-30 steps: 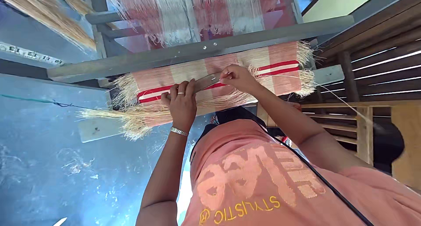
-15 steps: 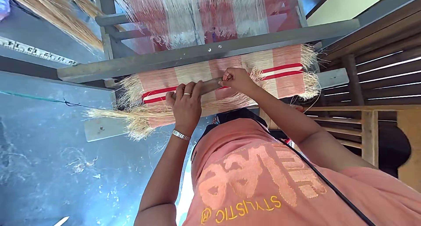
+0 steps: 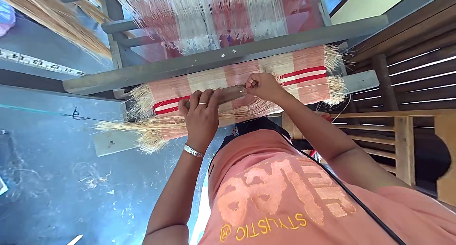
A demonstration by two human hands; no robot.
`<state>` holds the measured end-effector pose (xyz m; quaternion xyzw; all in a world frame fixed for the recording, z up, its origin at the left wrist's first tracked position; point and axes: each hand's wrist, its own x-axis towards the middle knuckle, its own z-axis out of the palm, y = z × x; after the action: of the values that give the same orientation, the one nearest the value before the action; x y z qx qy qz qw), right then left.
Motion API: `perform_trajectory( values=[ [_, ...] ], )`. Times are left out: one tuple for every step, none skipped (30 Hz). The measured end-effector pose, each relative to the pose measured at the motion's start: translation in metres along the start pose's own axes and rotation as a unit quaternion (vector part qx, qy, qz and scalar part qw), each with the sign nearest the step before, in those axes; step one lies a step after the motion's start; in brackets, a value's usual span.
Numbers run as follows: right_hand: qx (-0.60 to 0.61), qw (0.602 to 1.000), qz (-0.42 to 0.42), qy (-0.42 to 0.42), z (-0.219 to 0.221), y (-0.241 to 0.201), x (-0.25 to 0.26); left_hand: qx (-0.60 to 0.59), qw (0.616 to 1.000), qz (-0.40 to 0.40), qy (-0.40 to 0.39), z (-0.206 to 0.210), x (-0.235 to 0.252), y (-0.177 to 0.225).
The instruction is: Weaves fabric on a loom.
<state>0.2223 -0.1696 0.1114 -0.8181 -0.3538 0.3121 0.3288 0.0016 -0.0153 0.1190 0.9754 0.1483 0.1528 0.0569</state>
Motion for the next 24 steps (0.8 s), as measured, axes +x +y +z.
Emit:
perform_trajectory(
  values=[
    [0.005,1.000,-0.014,-0.018,-0.005,0.002,-0.004,-0.010,1.000,0.002,-0.003,-0.003,-0.002,-0.003],
    [0.008,0.999,-0.033,-0.033,-0.011,0.003,-0.009,-0.026,1.000,0.006,-0.008,-0.006,-0.004,-0.007],
    [0.004,0.997,-0.061,-0.040,-0.017,0.005,-0.016,-0.051,0.999,0.009,-0.017,-0.009,-0.006,-0.012],
    [-0.006,0.995,-0.089,-0.045,-0.024,0.005,-0.024,-0.080,0.996,0.010,-0.026,-0.012,-0.009,-0.017],
    [-0.022,0.992,-0.120,-0.045,-0.032,0.005,-0.033,-0.112,0.993,0.010,-0.036,-0.014,-0.011,-0.022],
    [-0.038,0.987,-0.150,-0.041,-0.041,0.006,-0.041,-0.151,0.988,0.011,-0.044,-0.016,-0.013,-0.026],
    [-0.036,0.983,-0.176,-0.033,-0.050,0.008,-0.047,-0.195,0.979,0.008,-0.053,-0.017,-0.015,-0.030],
    [-0.018,0.981,-0.191,-0.027,-0.057,0.009,-0.053,-0.245,0.968,0.000,-0.061,-0.017,-0.016,-0.032],
    [0.017,0.980,-0.194,-0.026,-0.063,0.011,-0.059,-0.300,0.951,-0.014,-0.069,-0.015,-0.018,-0.031],
    [0.066,0.980,-0.188,-0.026,-0.066,0.013,-0.064,-0.351,0.933,-0.031,-0.073,-0.012,-0.018,-0.029],
    [0.125,0.976,-0.177,-0.020,-0.066,0.015,-0.068,-0.385,0.919,-0.049,-0.073,-0.007,-0.018,-0.024],
    [0.176,0.971,-0.161,0.000,-0.062,0.017,-0.072,-0.398,0.913,-0.065,-0.064,-0.002,-0.017,-0.017],
    [0.212,0.967,-0.139,0.033,-0.056,0.018,-0.076,-0.390,0.916,-0.079,-0.050,0.004,-0.016,-0.009],
    [0.243,0.961,-0.115,0.071,-0.047,0.020,-0.079,-0.365,0.926,-0.088,-0.029,0.011,-0.015,0.001],
    [0.280,0.951,-0.086,0.101,-0.039,0.021,-0.082,-0.328,0.940,-0.091,-0.006,0.016,-0.013,0.012],
    [0.330,0.935,-0.051,0.116,-0.032,0.019,-0.085,-0.289,0.953,-0.090,0.019,0.021,-0.011,0.023],
    [0.393,0.910,-0.022,0.131,-0.025,0.018,-0.087,-0.252,0.963,-0.082,0.047,0.027,-0.009,0.033],
    [0.452,0.879,0.001,0.149,-0.021,0.015,-0.088,-0.219,0.970,-0.070,0.074,0.032,-0.008,0.042],
    [0.495,0.853,0.019,0.165,-0.017,0.014,-0.089,-0.193,0.975,-0.057,0.092,0.037,-0.006,0.049],
    [0.518,0.836,0.038,0.176,-0.013,0.013,-0.090,-0.180,0.978,-0.043,0.097,0.041,-0.004,0.054],
    [0.531,0.825,0.054,0.188,-0.011,0.015,-0.090,-0.178,0.980,-0.031,0.080,0.043,-0.002,0.055],
    [0.535,0.818,0.064,0.200,-0.010,0.020,-0.090,-0.189,0.980,-0.024,0.049,0.042,0.003,0.053],
    [0.535,0.815,0.070,0.211,-0.013,0.029,-0.090,-0.214,0.976,-0.027,0.019,0.039,0.009,0.046],
    [0.528,0.816,0.076,0.224,-0.019,0.040,-0.092,-0.256,0.966,-0.048,0.000,0.035,0.016,0.033]
  ],
)
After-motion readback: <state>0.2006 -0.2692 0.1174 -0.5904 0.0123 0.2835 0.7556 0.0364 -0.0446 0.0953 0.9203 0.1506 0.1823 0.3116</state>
